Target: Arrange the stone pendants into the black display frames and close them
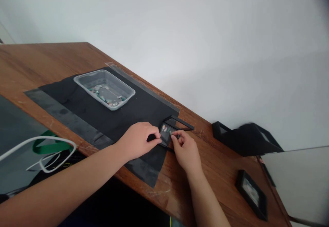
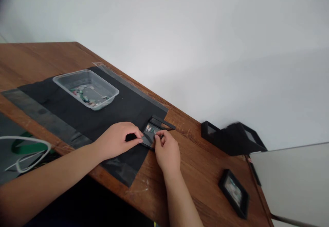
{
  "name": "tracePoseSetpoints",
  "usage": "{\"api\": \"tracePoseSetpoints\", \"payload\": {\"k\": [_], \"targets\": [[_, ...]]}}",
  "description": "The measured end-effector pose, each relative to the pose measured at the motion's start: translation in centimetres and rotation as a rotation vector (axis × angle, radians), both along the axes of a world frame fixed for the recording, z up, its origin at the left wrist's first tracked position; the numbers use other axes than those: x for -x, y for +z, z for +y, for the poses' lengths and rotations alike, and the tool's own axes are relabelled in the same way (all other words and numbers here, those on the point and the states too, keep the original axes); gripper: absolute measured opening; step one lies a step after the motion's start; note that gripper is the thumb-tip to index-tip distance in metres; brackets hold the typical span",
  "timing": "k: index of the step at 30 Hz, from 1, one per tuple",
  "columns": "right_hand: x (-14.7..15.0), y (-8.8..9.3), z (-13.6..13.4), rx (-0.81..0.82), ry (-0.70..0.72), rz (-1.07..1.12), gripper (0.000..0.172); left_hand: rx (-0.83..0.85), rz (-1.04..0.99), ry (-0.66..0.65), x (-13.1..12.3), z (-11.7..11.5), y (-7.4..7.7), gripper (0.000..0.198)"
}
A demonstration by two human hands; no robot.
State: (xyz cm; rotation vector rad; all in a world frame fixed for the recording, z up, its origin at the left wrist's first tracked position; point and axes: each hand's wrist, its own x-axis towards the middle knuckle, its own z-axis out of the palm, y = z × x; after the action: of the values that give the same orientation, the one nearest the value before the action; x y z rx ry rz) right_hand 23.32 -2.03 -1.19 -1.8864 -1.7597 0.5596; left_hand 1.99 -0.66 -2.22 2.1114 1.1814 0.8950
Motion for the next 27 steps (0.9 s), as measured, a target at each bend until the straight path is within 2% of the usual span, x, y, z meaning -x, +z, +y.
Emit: {"api": "tracePoseSetpoints", "payload": {"k": [13,17,21,27], "targets": [[0.9,1.0,-0.7,-0.001,-0.027,-0.012,0.018,-0.051,0.029,-0.018,0.2,0.1,-0.5,0.011],[0.2,1.7,-1.0,-0.017,0.113,0.078,0.018,-0.069,0.021,-0.028,0.6,0.3,-1.1,0.016],[-0.5,2.1,-1.2,-0.029,0.267,-0.008,0.017,-0.055,0.03,-0.043,0.8,0.5,-1.4,0.02],[-0.2,2.2,-1.5,-0.111,0.355,-0.003,0.02,-0.022,0.065,-0.046,0.9,0.4,-1.0,0.021]]}}
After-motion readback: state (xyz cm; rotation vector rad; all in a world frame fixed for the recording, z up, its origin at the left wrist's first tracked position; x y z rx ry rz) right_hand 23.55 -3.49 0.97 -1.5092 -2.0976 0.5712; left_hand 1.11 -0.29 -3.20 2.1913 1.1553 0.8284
